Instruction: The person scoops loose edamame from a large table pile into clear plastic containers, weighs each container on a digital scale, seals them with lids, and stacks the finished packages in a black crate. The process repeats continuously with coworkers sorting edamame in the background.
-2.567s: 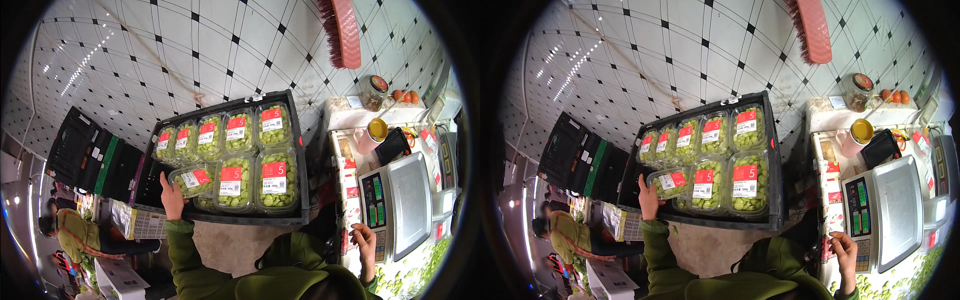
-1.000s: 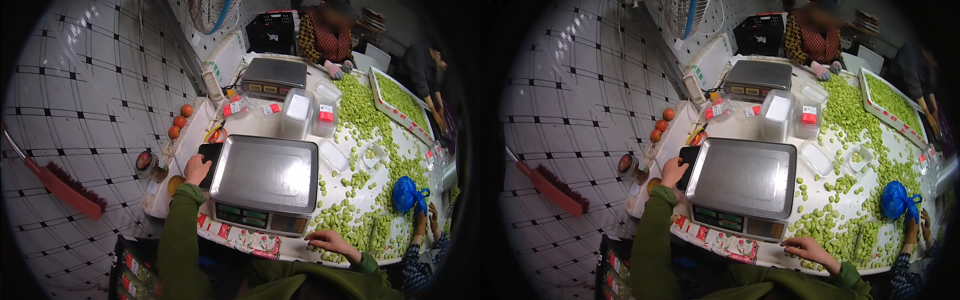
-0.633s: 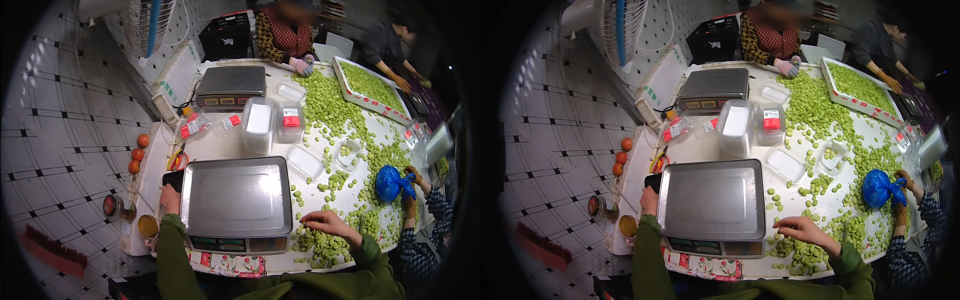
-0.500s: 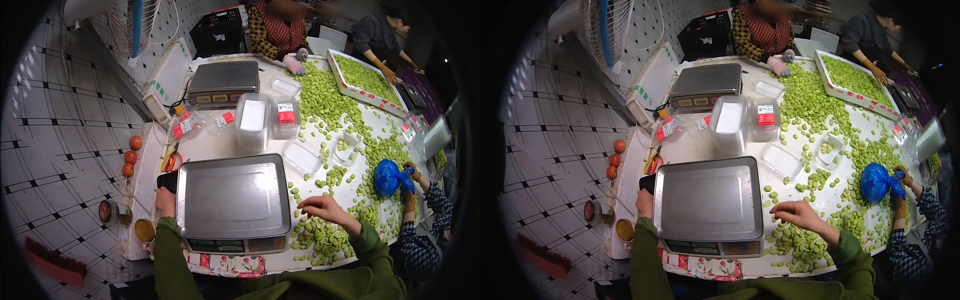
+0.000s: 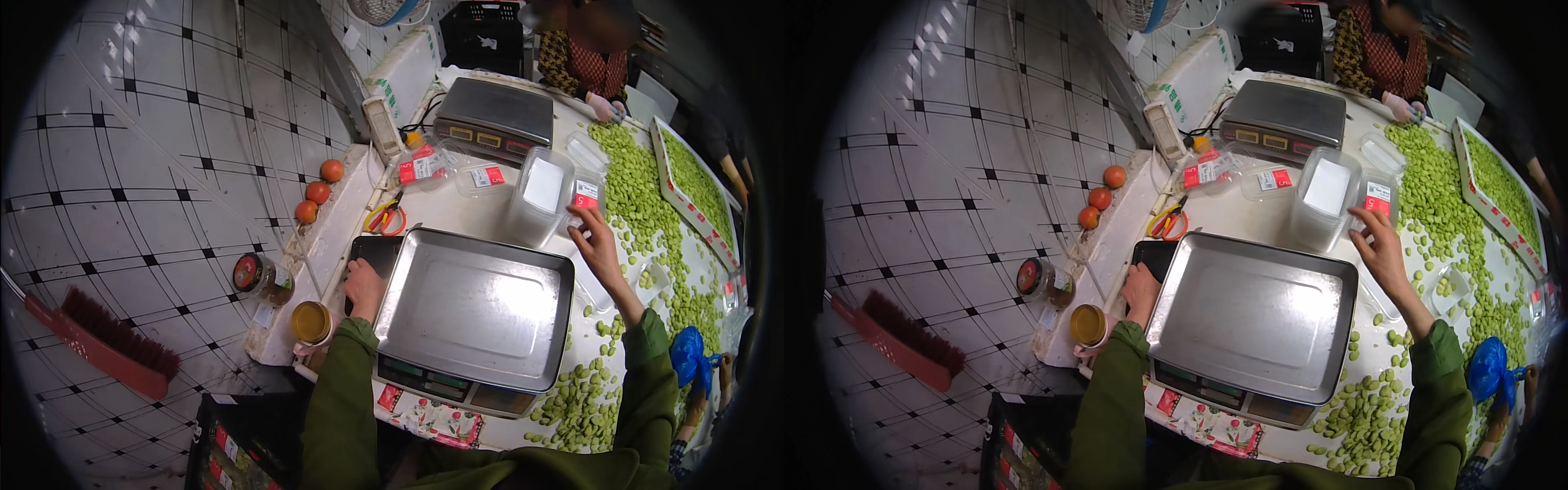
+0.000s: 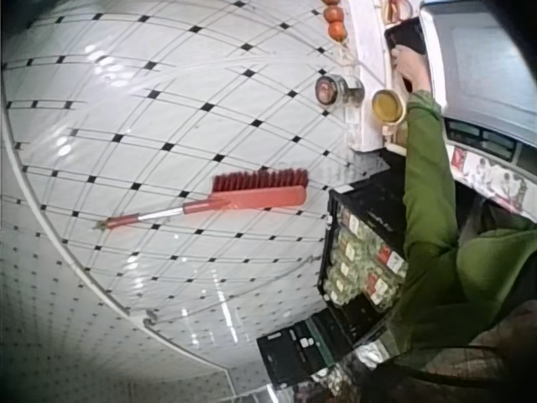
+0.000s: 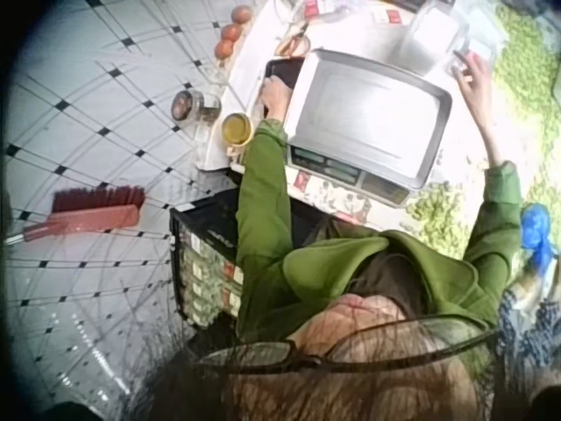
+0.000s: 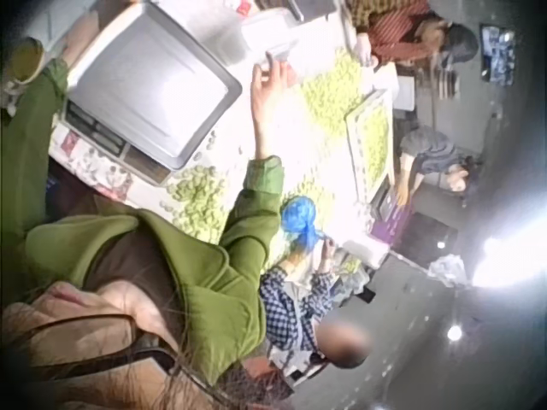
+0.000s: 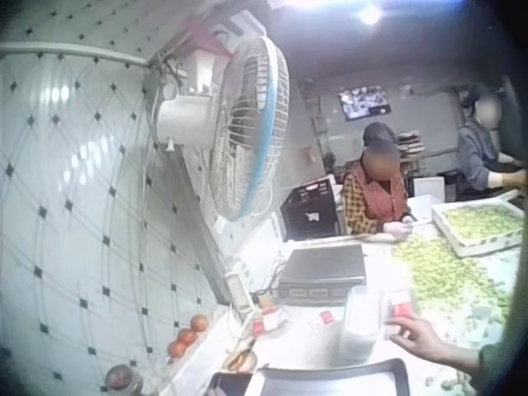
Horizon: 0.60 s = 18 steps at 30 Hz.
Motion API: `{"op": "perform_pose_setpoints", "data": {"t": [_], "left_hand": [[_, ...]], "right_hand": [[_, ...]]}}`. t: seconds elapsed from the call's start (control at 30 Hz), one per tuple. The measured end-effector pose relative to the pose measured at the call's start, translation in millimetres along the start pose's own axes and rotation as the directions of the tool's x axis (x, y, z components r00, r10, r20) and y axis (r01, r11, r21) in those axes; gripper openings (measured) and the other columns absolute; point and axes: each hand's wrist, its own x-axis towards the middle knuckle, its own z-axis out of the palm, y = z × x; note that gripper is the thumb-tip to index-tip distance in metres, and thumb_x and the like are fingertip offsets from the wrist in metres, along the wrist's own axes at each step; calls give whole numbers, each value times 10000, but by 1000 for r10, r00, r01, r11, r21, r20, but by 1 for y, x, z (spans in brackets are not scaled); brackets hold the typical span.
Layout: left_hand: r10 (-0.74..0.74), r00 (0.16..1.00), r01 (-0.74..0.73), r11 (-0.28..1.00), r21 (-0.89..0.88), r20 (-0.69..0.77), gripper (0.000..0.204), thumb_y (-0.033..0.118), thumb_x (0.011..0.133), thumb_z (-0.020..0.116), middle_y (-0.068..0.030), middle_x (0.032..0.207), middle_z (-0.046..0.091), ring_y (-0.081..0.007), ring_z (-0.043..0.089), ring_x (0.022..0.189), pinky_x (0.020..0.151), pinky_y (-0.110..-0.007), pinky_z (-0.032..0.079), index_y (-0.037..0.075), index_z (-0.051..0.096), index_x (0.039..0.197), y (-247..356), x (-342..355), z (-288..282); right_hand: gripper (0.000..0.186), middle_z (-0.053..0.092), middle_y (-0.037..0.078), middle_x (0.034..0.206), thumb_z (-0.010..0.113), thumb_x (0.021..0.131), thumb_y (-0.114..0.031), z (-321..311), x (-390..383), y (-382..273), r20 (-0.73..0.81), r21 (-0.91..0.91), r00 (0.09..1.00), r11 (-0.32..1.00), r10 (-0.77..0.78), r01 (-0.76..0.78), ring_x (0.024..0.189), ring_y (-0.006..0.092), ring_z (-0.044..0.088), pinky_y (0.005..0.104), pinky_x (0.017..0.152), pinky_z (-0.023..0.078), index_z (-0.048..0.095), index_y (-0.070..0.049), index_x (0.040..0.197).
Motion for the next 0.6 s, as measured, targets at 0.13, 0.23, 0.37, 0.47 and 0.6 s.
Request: {"op": "perform_pose_setpoints", "data": {"t": [0.13,0.23,0.37,0.47,0.6], "left_hand": [[-11,998,8,999,-45,-63,397,315,786,691,-168,1038,557,-354,660,880,715,-476,548,15,549,1005,5,-2,-1],[-16,995,5,994,-108,-98,542,417,722,750,-176,1032,559,-358,654,889,731,-475,547,-5,557,1002,9,-2,4],[12,987,-37,988,-153,-162,288,265,840,614,-204,1017,546,-400,653,823,686,-508,539,15,554,969,7,-6,3],[31,991,-56,978,-199,-126,348,295,834,633,-215,1024,545,-416,642,867,739,-524,527,3,525,991,9,-12,-8],[52,992,-78,967,-243,-112,559,342,838,657,-232,1135,554,-416,628,963,787,-521,519,3,481,1245,0,-27,-19]], "right_hand": [[407,558,111,1195,655,888,-131,18,32,3,-71,-395,962,893,-263,215,959,270,571,365,786,490,573,-102,1286],[313,602,124,1087,632,910,-181,26,46,15,12,-495,960,833,-279,248,1015,310,532,401,869,458,619,-78,1205],[210,630,102,916,605,928,-187,39,47,15,35,-479,965,844,-258,243,957,296,549,398,838,456,677,-67,1084],[192,628,62,866,624,912,-190,43,43,15,18,-537,948,797,-317,277,930,259,569,379,834,436,686,-99,1069],[156,631,27,855,665,858,-193,41,45,2,110,-635,896,663,-430,397,909,230,574,372,795,449,683,-117,992]]}}
